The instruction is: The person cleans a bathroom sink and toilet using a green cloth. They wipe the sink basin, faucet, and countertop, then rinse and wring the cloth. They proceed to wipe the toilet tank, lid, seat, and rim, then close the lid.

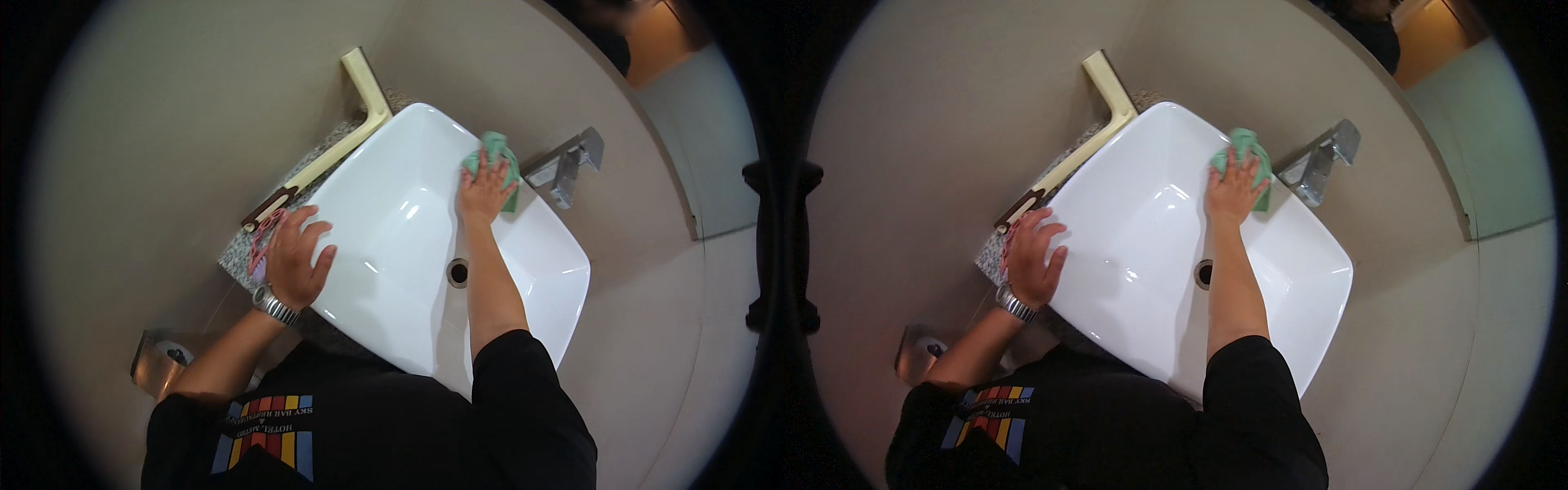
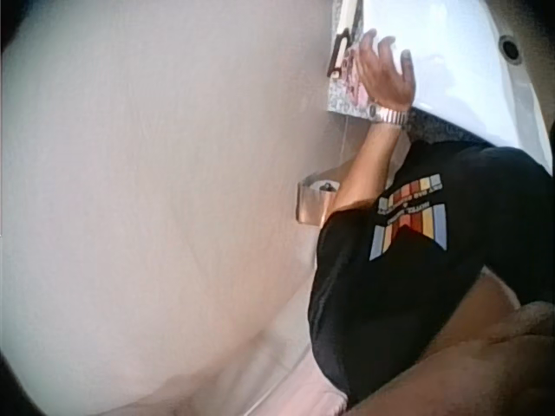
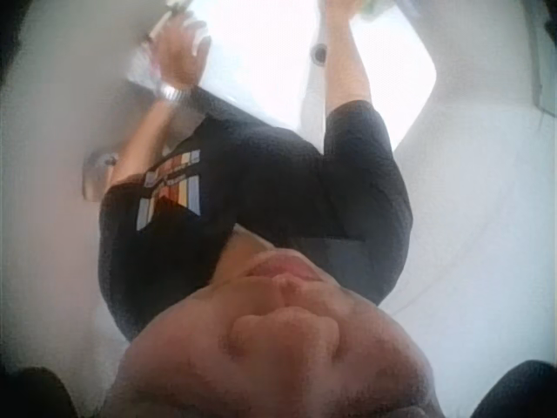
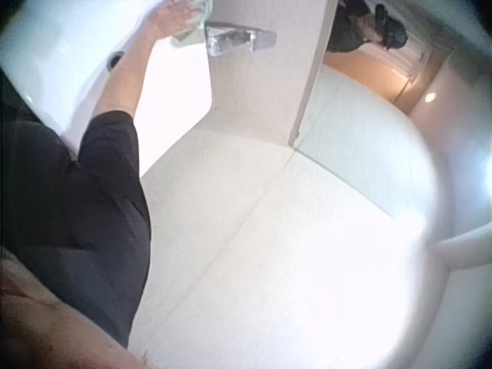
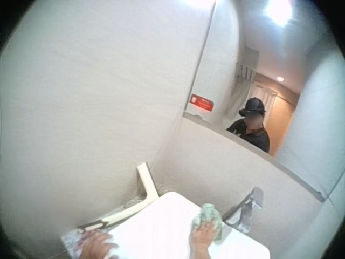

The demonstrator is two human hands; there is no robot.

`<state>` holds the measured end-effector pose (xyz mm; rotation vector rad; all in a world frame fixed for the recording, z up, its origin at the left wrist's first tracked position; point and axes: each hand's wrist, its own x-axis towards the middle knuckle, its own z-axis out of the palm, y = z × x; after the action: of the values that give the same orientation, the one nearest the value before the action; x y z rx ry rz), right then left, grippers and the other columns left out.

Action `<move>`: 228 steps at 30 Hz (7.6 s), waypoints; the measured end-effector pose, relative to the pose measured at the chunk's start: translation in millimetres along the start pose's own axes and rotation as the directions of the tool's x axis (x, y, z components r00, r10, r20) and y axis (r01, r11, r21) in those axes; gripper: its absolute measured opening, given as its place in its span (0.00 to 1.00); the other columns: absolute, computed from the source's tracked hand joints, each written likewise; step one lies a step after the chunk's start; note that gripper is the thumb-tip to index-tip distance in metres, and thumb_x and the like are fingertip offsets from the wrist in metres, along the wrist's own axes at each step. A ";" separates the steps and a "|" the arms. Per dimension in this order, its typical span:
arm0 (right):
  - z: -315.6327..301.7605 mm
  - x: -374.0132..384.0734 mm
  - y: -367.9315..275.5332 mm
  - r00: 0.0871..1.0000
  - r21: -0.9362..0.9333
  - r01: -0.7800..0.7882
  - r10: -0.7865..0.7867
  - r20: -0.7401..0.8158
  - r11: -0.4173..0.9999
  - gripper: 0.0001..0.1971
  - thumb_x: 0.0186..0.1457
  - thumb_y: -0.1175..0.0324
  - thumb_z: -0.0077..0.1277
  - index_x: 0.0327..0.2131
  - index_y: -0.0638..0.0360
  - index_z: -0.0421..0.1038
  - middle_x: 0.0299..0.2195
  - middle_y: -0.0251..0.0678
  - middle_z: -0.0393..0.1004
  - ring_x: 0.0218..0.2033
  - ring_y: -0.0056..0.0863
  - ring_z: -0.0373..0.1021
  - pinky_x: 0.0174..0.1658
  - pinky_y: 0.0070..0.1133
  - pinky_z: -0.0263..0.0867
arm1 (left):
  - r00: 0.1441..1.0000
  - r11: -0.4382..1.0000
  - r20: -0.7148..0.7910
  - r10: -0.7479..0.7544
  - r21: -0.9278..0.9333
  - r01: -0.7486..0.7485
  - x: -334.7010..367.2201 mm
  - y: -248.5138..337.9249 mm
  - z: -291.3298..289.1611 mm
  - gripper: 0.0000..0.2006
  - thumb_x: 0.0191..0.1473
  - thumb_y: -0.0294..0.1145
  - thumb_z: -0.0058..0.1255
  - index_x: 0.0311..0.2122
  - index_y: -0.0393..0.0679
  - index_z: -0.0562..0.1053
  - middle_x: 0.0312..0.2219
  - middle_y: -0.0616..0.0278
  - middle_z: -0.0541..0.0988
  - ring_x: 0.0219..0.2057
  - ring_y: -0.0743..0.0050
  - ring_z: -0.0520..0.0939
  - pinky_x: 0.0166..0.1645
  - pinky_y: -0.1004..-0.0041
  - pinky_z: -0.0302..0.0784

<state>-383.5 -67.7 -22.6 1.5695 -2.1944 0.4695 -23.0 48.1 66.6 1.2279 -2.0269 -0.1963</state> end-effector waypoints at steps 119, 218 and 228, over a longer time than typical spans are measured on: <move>-84.6 -41.0 135.8 0.828 0.739 -0.559 0.206 0.521 0.376 0.13 0.44 0.62 0.63 0.28 0.63 0.74 0.23 0.33 0.73 0.25 0.25 0.69 0.32 0.24 0.65 | 0.848 0.525 0.483 -0.218 -0.675 0.519 156.0 106.5 271.8 0.15 0.52 0.29 0.54 0.46 0.47 0.67 0.33 0.64 0.73 0.30 0.75 0.75 0.31 0.72 0.74; -104.5 -64.3 69.1 0.895 0.519 -0.259 0.001 0.446 0.815 0.13 0.42 0.68 0.58 0.33 0.63 0.73 0.32 0.47 0.77 0.35 0.43 0.74 0.41 0.32 0.70 | 0.738 0.084 0.593 -0.321 -0.758 0.646 128.7 191.2 235.8 0.11 0.65 0.37 0.32 0.43 0.44 0.66 0.14 0.69 0.60 0.12 0.81 0.58 0.16 0.78 0.55; -115.2 -72.9 42.6 0.952 0.471 -0.203 0.061 0.299 0.858 0.07 0.53 0.69 0.44 0.30 0.59 0.71 0.28 0.45 0.77 0.32 0.41 0.75 0.35 0.34 0.70 | 0.709 -0.008 0.577 -0.405 -0.777 0.629 127.8 183.6 214.0 0.10 0.64 0.34 0.31 0.39 0.43 0.65 0.13 0.68 0.60 0.10 0.80 0.56 0.12 0.75 0.53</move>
<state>-388.4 61.3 38.6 1.8332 -2.5460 0.9841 -327.2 -9.4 68.3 0.9761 -0.8982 -1.7682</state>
